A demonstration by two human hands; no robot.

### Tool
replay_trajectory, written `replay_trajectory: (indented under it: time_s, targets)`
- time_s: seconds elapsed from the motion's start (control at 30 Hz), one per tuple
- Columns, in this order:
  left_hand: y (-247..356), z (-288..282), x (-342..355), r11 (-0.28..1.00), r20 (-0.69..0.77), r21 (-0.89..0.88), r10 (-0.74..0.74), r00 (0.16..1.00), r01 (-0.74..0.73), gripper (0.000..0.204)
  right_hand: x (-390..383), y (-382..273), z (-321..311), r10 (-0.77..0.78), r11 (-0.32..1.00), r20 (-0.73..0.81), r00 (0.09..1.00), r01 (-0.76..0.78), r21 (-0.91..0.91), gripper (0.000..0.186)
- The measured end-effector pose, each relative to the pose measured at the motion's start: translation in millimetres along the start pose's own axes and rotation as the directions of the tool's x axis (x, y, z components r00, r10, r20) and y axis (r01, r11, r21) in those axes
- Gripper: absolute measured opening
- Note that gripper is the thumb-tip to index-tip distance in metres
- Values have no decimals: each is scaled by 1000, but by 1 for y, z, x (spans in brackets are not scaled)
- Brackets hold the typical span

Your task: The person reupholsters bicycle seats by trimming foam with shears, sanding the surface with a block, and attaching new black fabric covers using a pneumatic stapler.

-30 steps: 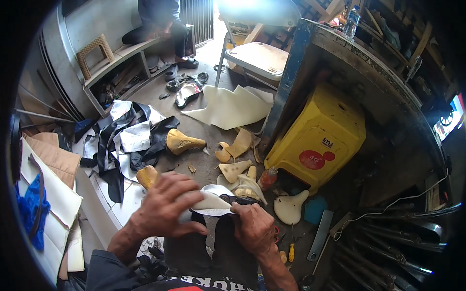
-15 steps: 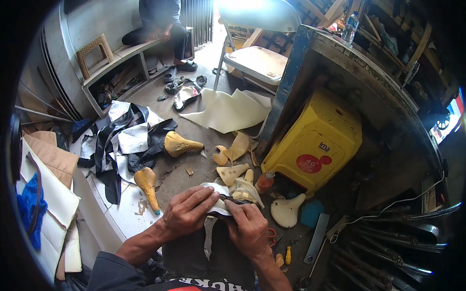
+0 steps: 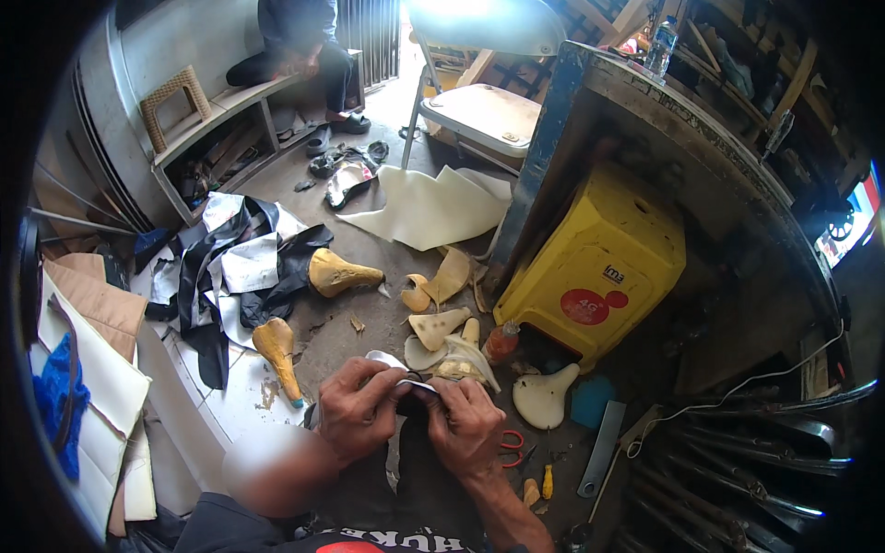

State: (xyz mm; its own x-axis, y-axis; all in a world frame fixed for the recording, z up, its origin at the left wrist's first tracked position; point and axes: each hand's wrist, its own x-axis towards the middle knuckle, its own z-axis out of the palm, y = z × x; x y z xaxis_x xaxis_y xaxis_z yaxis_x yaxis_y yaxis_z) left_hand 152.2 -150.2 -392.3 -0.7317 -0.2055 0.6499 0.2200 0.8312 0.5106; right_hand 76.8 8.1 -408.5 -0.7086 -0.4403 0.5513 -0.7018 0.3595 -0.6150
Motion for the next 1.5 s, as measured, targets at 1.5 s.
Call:
replay_trajectory:
  time_s: [1.5]
  targets:
    - [-12,-40,19,915,331,-326,-125,935,238,23,28,-13,-17,-131,989,228,965,113,93,22]
